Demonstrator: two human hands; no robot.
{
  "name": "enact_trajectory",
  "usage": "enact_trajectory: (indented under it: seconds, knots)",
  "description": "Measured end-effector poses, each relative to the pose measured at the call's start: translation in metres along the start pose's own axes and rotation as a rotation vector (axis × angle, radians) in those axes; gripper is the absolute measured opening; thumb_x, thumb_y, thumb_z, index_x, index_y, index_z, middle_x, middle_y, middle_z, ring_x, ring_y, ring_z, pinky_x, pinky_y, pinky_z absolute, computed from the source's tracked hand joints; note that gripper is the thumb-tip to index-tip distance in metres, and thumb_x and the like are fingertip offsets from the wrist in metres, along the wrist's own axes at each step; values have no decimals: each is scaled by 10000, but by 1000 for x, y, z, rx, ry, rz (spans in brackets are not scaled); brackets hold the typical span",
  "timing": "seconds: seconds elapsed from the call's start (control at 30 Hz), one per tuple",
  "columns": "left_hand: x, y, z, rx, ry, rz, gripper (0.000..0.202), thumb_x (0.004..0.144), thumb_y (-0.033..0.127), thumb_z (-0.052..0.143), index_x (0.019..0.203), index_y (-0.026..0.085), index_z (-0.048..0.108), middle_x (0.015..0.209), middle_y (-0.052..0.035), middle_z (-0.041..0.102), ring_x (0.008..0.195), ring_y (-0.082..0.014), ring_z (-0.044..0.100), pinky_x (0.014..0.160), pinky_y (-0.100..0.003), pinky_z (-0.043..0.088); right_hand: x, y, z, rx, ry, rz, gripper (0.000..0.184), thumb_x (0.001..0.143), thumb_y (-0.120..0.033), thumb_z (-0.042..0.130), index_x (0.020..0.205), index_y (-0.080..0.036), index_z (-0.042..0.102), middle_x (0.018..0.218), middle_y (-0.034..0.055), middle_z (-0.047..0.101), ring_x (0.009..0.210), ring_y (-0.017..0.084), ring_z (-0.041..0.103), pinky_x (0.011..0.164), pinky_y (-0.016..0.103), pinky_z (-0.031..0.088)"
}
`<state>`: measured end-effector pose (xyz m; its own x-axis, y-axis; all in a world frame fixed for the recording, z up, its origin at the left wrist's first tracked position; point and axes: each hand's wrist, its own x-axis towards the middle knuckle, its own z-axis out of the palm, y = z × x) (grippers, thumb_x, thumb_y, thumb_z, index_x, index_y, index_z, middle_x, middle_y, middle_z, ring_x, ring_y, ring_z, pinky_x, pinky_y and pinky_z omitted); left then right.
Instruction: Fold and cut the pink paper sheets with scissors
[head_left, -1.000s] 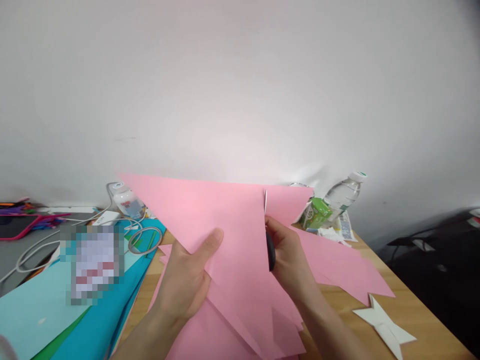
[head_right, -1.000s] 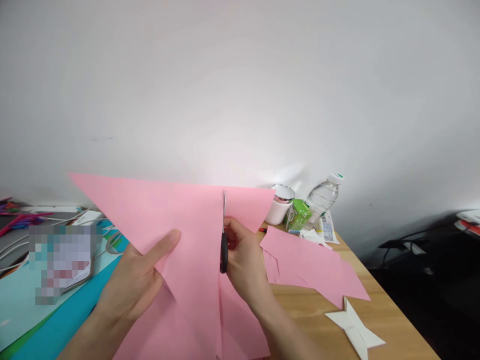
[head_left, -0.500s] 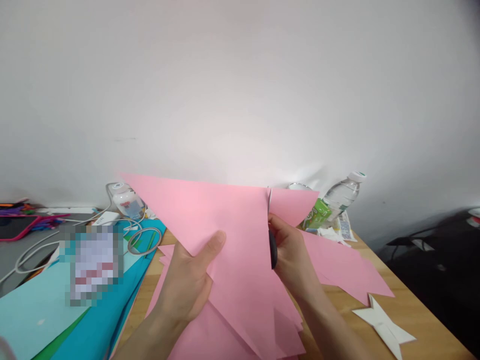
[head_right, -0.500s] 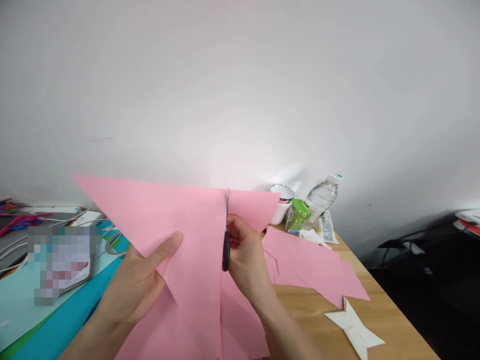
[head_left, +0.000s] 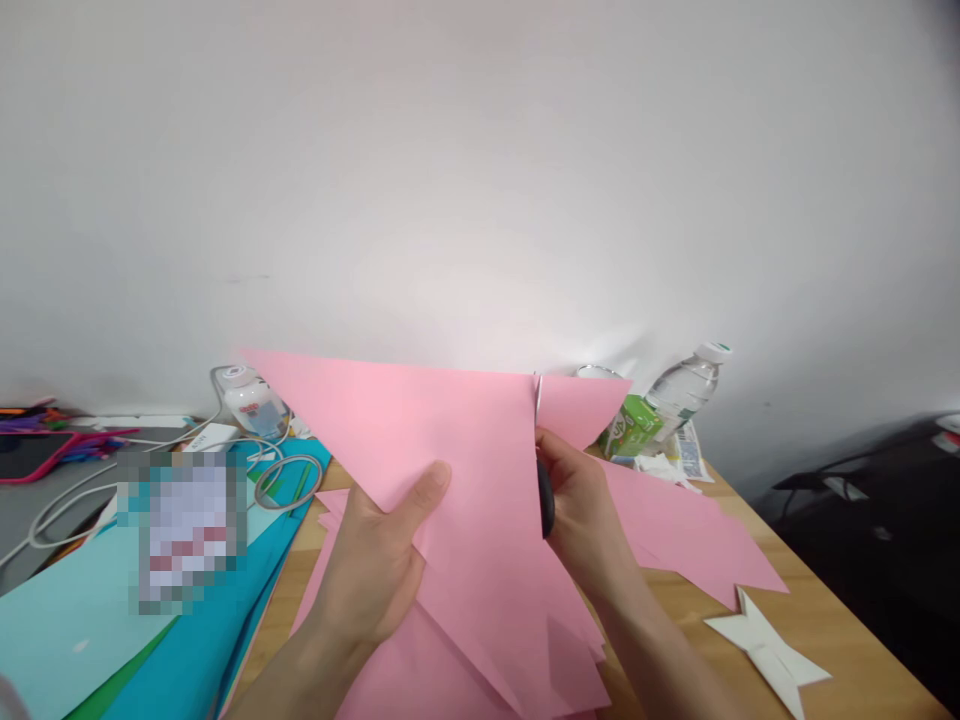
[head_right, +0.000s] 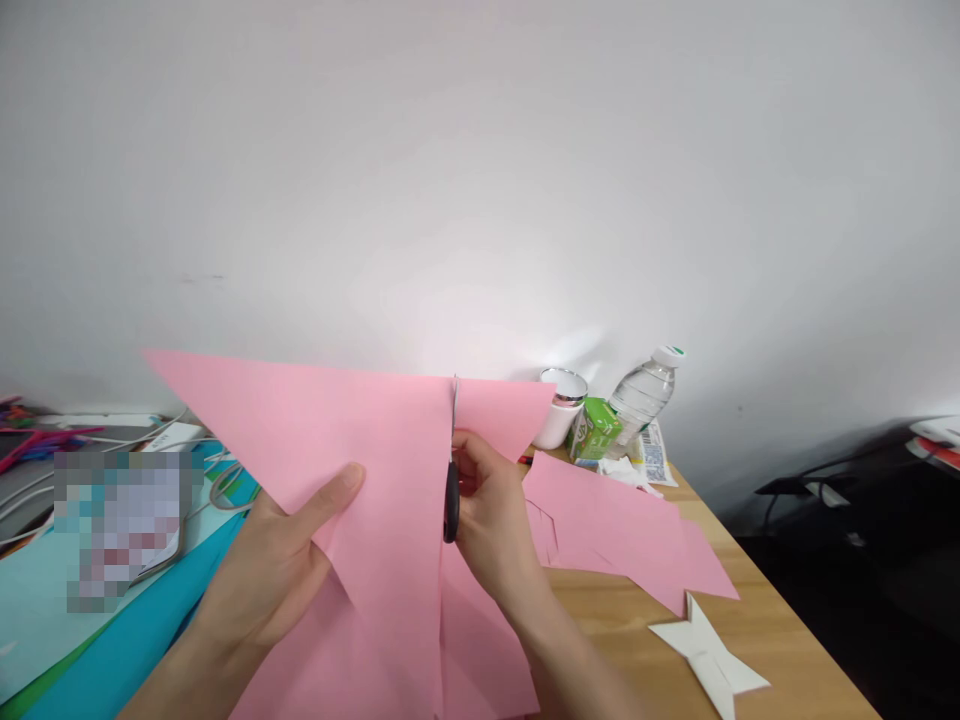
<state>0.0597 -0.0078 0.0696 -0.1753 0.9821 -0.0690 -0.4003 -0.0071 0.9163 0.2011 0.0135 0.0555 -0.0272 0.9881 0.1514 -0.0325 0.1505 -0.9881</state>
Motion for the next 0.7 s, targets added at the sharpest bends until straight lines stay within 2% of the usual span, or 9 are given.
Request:
enact_trajectory:
  seconds: [0.27, 0.5, 0.7]
  knots:
    - [-1, 2, 0, -43, -9, -41, 607, 715, 281, 725, 1277, 211, 506, 1131, -75, 678, 1137, -242, 579, 1026, -387, 417, 0, 4, 0, -20, 10, -41, 231, 686, -175, 590, 906, -193, 660, 733, 5, 697, 562, 142, 580, 420, 212, 408]
    - [1, 1, -6, -95, -64, -124, 639, 729, 280, 719, 1316, 257, 468, 1248, -69, 614, 1194, -245, 531, 994, -385, 451, 0, 6, 0, -12, 19, -82, 324, 655, -102, 544, 942, -201, 659, 696, -8, 678, 499, 119, 519, 380, 198, 373]
    - [0, 1, -3, -51, -15, -70, 656, 697, 271, 739, 1301, 236, 489, 1181, -71, 656, 1146, -256, 570, 969, -376, 468, 1, 4, -1, 8, 11, -39, 358, 633, -49, 507, 928, -195, 647, 707, -16, 670, 484, 102, 488, 369, 188, 340]
